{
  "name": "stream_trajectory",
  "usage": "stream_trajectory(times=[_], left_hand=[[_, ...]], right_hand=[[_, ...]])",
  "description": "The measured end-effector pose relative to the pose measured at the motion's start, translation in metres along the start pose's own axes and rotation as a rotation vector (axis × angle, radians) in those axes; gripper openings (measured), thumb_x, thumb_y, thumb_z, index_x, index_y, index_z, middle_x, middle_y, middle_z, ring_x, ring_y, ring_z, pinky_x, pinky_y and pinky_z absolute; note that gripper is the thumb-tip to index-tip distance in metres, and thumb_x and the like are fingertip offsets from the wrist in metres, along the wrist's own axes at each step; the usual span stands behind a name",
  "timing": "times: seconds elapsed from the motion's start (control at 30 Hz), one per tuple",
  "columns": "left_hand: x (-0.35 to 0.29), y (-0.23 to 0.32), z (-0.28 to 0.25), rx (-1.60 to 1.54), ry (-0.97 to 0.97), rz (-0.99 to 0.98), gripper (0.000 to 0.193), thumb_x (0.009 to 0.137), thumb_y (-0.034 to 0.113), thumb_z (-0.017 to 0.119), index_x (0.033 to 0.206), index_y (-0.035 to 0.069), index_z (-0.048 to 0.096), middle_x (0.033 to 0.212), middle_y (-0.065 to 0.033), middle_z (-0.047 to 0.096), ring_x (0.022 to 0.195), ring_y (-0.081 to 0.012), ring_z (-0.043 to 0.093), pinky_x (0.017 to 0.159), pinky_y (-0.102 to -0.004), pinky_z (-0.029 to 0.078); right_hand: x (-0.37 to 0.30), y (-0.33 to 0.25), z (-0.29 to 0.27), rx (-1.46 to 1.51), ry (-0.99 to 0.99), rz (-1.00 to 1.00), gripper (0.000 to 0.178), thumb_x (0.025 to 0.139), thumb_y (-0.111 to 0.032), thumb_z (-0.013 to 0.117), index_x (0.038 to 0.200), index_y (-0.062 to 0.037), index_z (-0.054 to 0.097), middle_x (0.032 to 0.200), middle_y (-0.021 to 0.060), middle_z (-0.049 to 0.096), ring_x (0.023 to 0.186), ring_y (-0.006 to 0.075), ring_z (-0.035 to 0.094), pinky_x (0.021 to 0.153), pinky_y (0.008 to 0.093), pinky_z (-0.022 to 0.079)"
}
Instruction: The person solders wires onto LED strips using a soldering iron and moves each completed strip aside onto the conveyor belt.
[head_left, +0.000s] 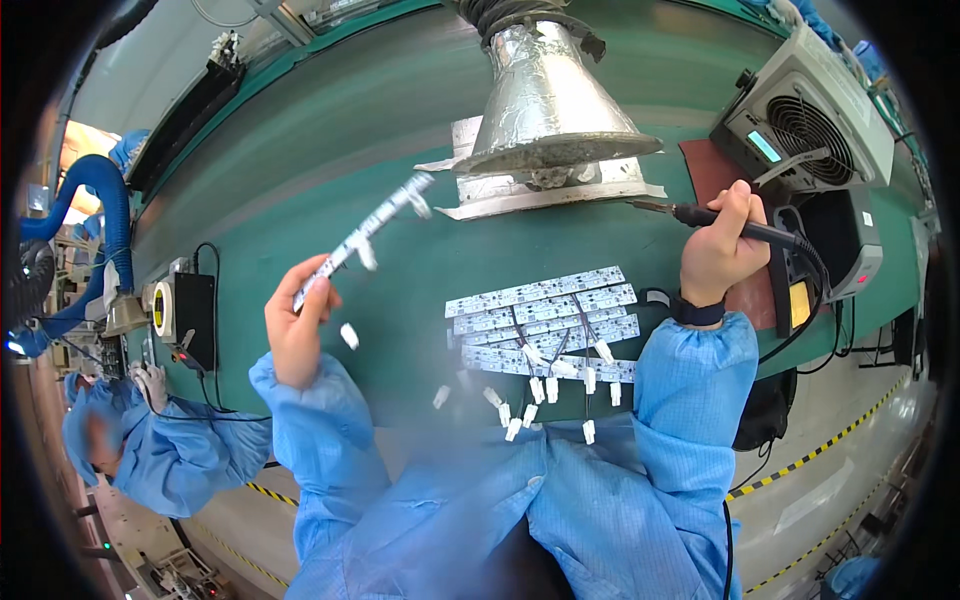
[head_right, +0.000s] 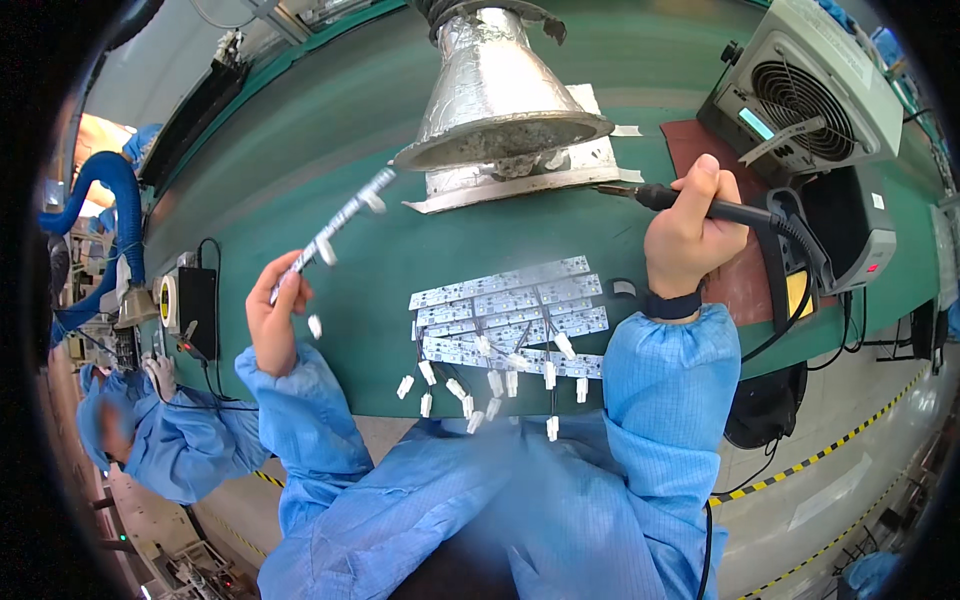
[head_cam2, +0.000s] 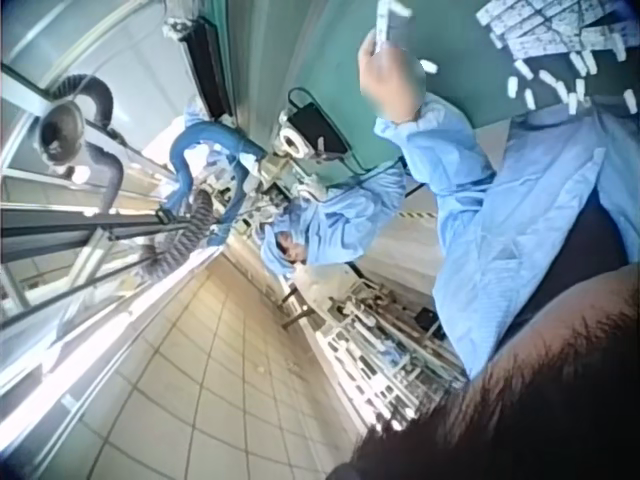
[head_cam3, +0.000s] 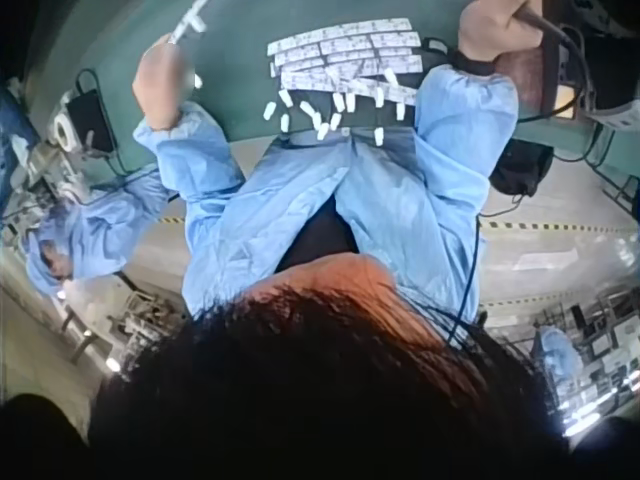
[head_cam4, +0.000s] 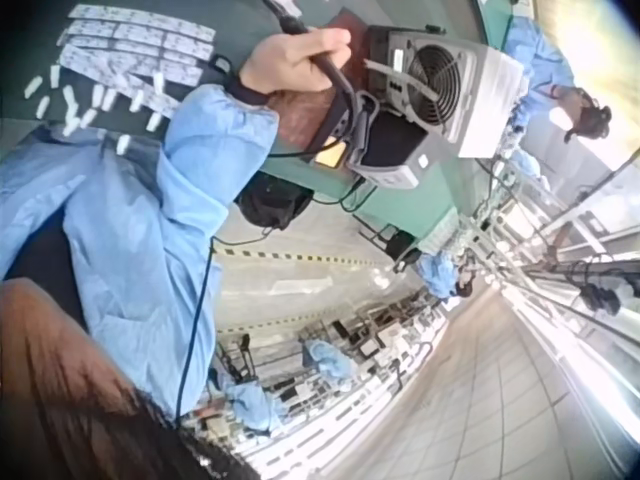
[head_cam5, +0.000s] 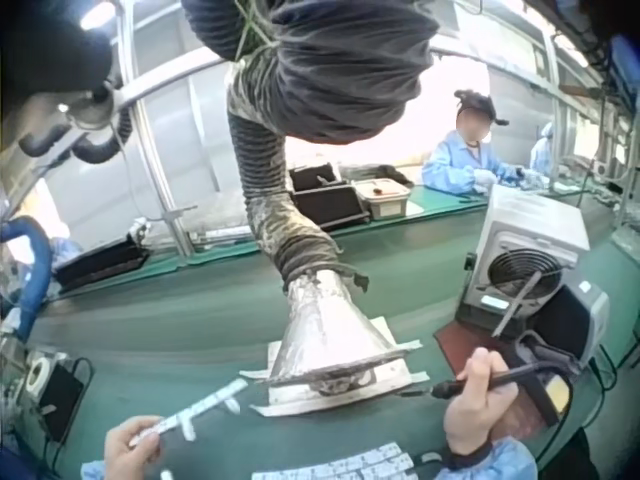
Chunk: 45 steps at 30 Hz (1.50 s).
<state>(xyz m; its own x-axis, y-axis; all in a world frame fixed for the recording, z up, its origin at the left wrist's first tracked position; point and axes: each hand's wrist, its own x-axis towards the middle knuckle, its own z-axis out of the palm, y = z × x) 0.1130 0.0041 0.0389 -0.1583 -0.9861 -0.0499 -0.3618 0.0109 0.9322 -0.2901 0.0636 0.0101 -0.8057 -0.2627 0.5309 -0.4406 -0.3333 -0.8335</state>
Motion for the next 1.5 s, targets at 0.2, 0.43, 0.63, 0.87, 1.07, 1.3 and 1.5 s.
stream_trajectory(times=[0.2,0.43,0.63,0.87,1.07,1.3,1.5], left_hand=[[0.015,0.000,0.052,0.624,0.213,0.486,0.036,0.087,0.018,0.062,0.118,0.001,0.056,0.110,-0.0140,0.057,0.101,-0.0281,0.055,0.090,-0.0365,0.043],[0.006,0.036,0.111,0.589,-0.518,0.443,0.032,0.080,0.013,0.068,0.109,0.001,0.061,0.089,-0.0084,0.057,0.081,-0.0182,0.054,0.073,-0.0297,0.045],[0.025,0.039,0.108,0.295,-0.767,0.174,0.019,0.081,0.014,0.069,0.093,0.000,0.067,0.080,-0.0024,0.051,0.071,-0.0110,0.045,0.064,-0.0245,0.039],[0.031,0.030,0.116,-0.104,-0.604,-0.191,0.029,0.087,0.009,0.065,0.112,-0.003,0.057,0.105,-0.0086,0.063,0.094,-0.0081,0.057,0.074,-0.0217,0.045],[0.026,0.007,0.125,-0.144,-0.511,0.135,0.032,0.089,0.003,0.057,0.120,-0.002,0.050,0.109,-0.0106,0.061,0.099,-0.0135,0.056,0.088,-0.0263,0.044],[0.020,0.006,0.124,-0.103,-0.477,0.233,0.035,0.086,0.000,0.054,0.121,-0.003,0.049,0.110,-0.0141,0.061,0.103,-0.0182,0.058,0.090,-0.0304,0.045],[0.020,0.004,0.125,-0.044,-0.443,0.307,0.035,0.084,-0.001,0.055,0.119,-0.003,0.052,0.109,-0.0150,0.062,0.102,-0.0218,0.060,0.090,-0.0317,0.046]], right_hand=[[0.000,0.003,-0.003,0.022,-0.018,0.015,0.035,0.092,-0.018,0.054,0.062,-0.0016,0.049,0.060,-0.0001,0.049,0.058,0.0067,0.043,0.055,0.0218,0.034],[0.002,0.004,-0.004,0.010,-0.019,-0.013,0.034,0.092,-0.017,0.053,0.062,-0.0018,0.049,0.061,-0.0001,0.048,0.059,0.0070,0.043,0.055,0.0218,0.034],[0.006,0.002,-0.005,0.063,0.020,-0.014,0.031,0.091,-0.013,0.051,0.062,-0.0025,0.046,0.061,0.0005,0.045,0.059,0.0080,0.042,0.055,0.0224,0.034],[0.007,-0.014,-0.003,0.183,0.099,-0.057,0.028,0.087,-0.007,0.048,0.061,-0.0017,0.042,0.059,0.0027,0.039,0.055,0.0127,0.040,0.053,0.0239,0.034],[-0.018,-0.040,0.011,0.290,-0.045,-0.246,0.032,0.085,-0.010,0.043,0.056,-0.0069,0.029,0.050,0.0032,0.029,0.045,0.0113,0.026,0.045,0.0276,0.019],[-0.065,-0.051,0.022,0.237,-0.593,-0.409,0.023,0.090,-0.013,0.045,0.070,-0.0032,0.040,0.048,0.0048,0.034,0.041,0.0133,0.029,0.039,0.0291,0.024],[-0.069,-0.049,0.032,0.236,-0.690,-0.401,0.023,0.086,-0.011,0.046,0.065,-0.0016,0.039,0.047,0.0061,0.039,0.036,0.0150,0.033,0.036,0.0298,0.023]])
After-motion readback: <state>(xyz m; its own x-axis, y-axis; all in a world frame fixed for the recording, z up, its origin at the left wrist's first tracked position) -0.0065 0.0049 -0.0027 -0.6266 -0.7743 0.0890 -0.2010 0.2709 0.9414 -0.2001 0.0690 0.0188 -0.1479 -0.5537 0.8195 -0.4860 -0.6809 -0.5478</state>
